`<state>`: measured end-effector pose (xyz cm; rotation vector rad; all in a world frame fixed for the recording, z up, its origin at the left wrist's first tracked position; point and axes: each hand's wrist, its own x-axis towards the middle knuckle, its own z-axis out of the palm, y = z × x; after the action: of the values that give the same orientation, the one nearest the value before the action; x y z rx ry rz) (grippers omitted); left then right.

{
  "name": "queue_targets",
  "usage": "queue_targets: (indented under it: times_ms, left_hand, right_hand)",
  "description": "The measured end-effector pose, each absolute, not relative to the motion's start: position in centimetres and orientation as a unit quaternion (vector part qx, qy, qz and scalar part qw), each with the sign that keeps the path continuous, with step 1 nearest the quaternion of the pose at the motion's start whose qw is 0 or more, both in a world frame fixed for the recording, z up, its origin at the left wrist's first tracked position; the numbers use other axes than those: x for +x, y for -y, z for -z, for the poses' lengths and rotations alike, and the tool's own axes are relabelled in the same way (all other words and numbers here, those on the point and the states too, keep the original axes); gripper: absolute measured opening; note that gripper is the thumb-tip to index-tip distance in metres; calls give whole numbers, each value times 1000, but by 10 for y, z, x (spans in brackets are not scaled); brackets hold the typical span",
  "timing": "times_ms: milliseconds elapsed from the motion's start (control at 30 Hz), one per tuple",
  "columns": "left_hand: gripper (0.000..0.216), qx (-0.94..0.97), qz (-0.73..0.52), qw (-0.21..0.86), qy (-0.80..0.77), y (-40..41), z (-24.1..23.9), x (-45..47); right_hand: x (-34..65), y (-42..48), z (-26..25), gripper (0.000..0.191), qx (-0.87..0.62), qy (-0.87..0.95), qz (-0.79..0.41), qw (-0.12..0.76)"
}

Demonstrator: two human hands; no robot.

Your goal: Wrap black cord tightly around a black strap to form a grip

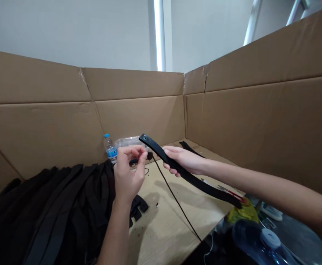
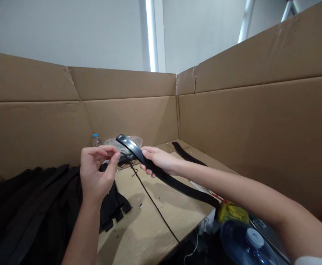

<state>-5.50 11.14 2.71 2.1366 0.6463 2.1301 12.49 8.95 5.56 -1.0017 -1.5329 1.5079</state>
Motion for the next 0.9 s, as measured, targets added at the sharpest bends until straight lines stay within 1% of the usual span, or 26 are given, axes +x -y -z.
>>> queue_targets:
  times_ms: [133,267,433,667,733,800,900]
  left_hand:
    - [18,710,-673,32,-205,-113,-24,-56]
    - [21,718,-666,38,-200,-113,-26,-58]
    - [22,725,-657,59,-198,-113,-26,-57]
    - [22,734,-651,52,-185,-110,-27,-55]
    - [22,737,-647,54,-188,-108,-28,-57]
    - [22,739,-643,52,-192,-107,-30,-58]
    - [22,742,-640,51,-193,-107,-31,-60]
  right_hand:
    - [120,-89,-50,23,-416,603,-571,370]
    - [117,-90,-55,24,-433,604,-562,364]
    - [114,-90,-59,24,-428,673,-488,355]
    - [110,-84,-54,31,-431,706,-447,339]
    - [110,-84,-50,30,-427,691,-472,342]
    - [110,-85,-47,28,-407,666,-522,344]
    - [112,-85,-45,31,-379,620,-594,345]
